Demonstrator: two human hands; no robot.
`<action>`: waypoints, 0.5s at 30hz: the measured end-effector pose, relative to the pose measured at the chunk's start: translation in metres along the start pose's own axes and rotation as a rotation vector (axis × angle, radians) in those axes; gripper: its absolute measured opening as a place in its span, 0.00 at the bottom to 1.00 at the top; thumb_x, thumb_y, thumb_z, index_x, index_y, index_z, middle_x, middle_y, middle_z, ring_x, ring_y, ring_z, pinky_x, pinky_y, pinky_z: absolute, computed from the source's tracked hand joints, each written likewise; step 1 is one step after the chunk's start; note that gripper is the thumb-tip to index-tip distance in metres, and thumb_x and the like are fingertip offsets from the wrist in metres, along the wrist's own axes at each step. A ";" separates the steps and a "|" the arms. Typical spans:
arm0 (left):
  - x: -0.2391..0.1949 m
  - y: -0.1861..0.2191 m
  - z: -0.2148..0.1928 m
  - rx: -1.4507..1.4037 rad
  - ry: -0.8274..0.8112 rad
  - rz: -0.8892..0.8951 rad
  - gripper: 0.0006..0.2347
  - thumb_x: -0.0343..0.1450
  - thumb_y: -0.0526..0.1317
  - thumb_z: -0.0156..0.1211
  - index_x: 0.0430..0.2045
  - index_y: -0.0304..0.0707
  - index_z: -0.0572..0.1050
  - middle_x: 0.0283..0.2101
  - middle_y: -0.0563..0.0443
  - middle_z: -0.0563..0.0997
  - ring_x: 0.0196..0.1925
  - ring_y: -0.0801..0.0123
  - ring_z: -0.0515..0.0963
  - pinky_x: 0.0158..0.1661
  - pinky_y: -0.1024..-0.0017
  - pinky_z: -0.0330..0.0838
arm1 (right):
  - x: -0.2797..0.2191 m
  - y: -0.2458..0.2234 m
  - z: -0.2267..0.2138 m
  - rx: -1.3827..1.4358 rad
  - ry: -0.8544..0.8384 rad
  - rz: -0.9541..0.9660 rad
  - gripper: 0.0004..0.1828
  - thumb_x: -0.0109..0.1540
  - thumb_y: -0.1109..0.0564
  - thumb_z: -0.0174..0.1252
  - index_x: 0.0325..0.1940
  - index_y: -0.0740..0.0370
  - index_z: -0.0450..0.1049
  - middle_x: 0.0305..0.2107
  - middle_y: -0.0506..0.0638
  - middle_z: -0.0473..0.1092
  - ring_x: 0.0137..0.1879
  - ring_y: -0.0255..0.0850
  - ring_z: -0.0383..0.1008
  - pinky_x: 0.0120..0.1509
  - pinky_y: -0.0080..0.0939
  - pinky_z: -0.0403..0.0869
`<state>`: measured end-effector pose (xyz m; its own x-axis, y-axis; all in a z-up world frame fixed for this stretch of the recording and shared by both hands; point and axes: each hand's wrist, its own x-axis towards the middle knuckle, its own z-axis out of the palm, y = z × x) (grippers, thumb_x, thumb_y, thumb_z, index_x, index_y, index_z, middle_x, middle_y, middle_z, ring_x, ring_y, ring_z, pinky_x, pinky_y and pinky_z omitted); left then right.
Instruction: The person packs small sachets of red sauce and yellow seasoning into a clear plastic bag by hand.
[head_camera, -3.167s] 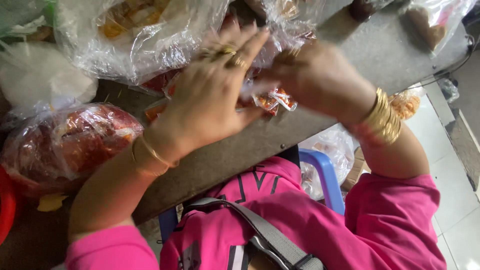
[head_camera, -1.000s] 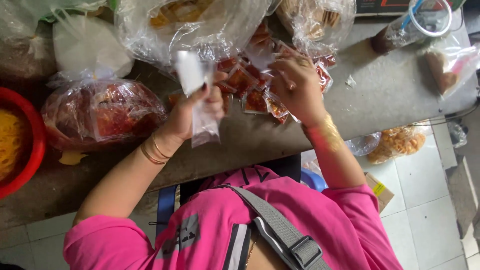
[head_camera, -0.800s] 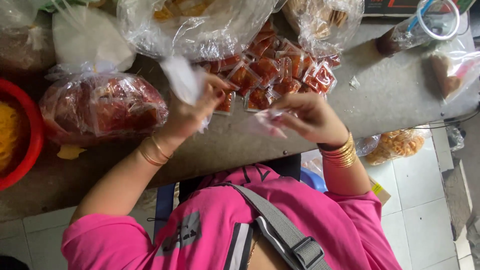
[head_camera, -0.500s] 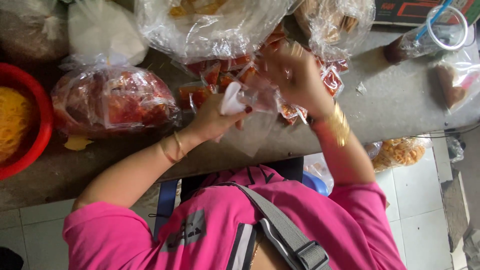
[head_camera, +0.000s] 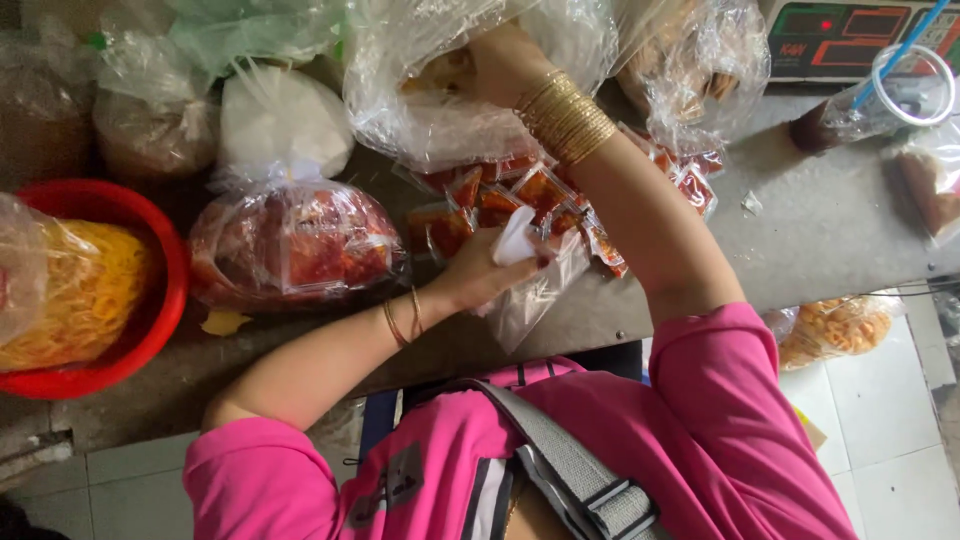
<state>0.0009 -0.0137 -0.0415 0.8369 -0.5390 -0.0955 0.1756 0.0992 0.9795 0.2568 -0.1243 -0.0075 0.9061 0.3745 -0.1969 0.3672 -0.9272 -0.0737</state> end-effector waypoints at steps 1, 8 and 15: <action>0.002 -0.002 -0.002 0.003 -0.003 0.002 0.09 0.68 0.43 0.69 0.38 0.44 0.81 0.48 0.51 0.86 0.44 0.77 0.81 0.41 0.77 0.76 | -0.006 0.004 -0.002 0.000 0.003 0.002 0.20 0.70 0.44 0.63 0.44 0.65 0.75 0.29 0.55 0.73 0.29 0.43 0.76 0.25 0.37 0.78; 0.004 -0.015 0.001 -0.030 0.109 0.046 0.12 0.68 0.43 0.71 0.40 0.42 0.77 0.34 0.61 0.79 0.34 0.81 0.74 0.35 0.79 0.71 | -0.094 0.018 -0.040 0.455 0.580 -0.288 0.12 0.64 0.58 0.71 0.36 0.57 0.72 0.22 0.45 0.68 0.26 0.38 0.67 0.33 0.43 0.67; -0.002 0.019 0.004 0.020 0.050 0.177 0.04 0.70 0.35 0.69 0.33 0.40 0.78 0.35 0.53 0.83 0.39 0.73 0.82 0.41 0.71 0.79 | -0.280 0.010 -0.059 1.196 0.474 -0.221 0.10 0.73 0.70 0.51 0.58 0.67 0.64 0.44 0.55 0.69 0.43 0.41 0.80 0.47 0.36 0.82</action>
<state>0.0004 -0.0141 -0.0220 0.8787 -0.4721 0.0708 0.0131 0.1720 0.9850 0.0192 -0.2382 0.1045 0.9266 0.2570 0.2747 0.3261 -0.1848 -0.9271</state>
